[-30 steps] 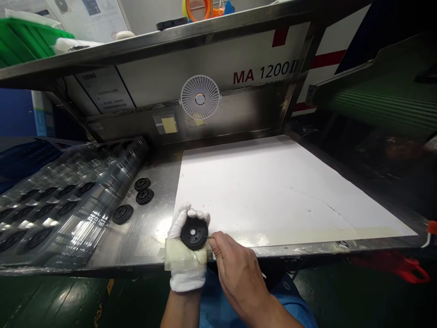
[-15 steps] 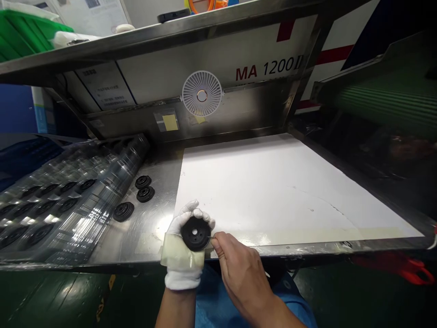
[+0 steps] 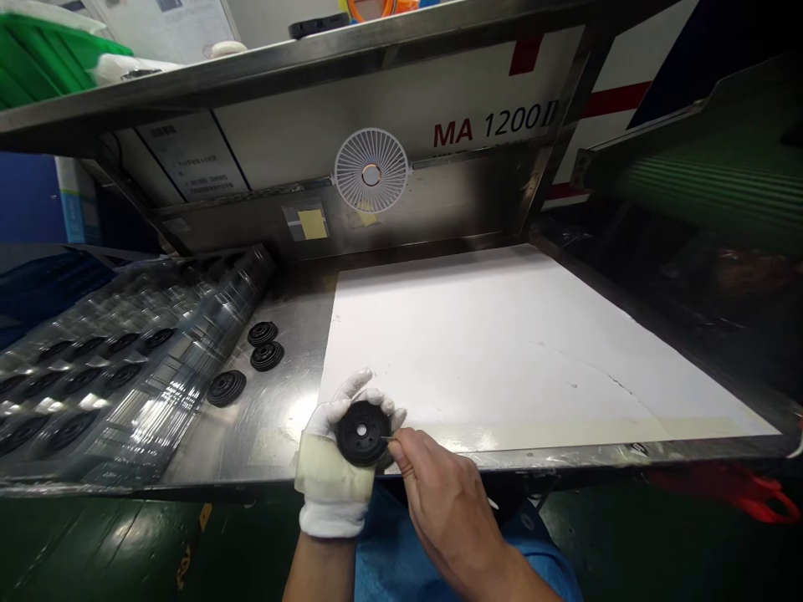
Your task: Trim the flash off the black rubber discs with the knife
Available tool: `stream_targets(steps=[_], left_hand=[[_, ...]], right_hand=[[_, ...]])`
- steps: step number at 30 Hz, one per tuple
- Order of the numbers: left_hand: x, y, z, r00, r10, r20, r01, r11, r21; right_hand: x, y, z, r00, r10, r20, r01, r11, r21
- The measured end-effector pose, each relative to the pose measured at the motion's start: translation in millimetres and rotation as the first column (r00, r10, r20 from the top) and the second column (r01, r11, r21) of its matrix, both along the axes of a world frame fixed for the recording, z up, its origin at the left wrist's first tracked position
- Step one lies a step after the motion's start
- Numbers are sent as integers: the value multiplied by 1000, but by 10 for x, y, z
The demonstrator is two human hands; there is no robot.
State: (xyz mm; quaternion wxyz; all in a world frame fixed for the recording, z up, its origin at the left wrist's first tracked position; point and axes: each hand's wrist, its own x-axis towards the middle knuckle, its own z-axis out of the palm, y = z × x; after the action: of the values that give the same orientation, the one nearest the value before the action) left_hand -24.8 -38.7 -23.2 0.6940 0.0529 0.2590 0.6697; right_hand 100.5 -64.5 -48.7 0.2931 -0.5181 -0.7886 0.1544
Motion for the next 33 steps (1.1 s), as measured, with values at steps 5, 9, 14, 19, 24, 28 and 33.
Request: stream_targets(steps=[5,9,14,19,24,28,33], left_hand=[[67,76,-13,995,101,22,-101,995,5],[73,89,12,991,130,34,-129,991,-27],[23,51,34,979,202,32,-200,978,-52],[-14,31,65,969,221,111,-219,975,-33],[-68,15,107,968,176,179,-171,984,-40],[-94,13,120,962,151,227,-142,988,-55],[-115,14,126,936,97,338,-78,995,-70]], right_hand=[[-52,-58,-27,1000,10,12,-10,1000,-14],[-116,-123,-24,997,74,-18,-74,996,-40],[-16,-99,112,994,102,-39,-108,977,-184],[229,-8,237,986,104,132,-62,955,-290],[399,36,294,995,83,55,-66,965,-255],[406,75,253,1000,18,-9,-19,980,-196],[331,116,138,995,53,-87,-65,988,-143]])
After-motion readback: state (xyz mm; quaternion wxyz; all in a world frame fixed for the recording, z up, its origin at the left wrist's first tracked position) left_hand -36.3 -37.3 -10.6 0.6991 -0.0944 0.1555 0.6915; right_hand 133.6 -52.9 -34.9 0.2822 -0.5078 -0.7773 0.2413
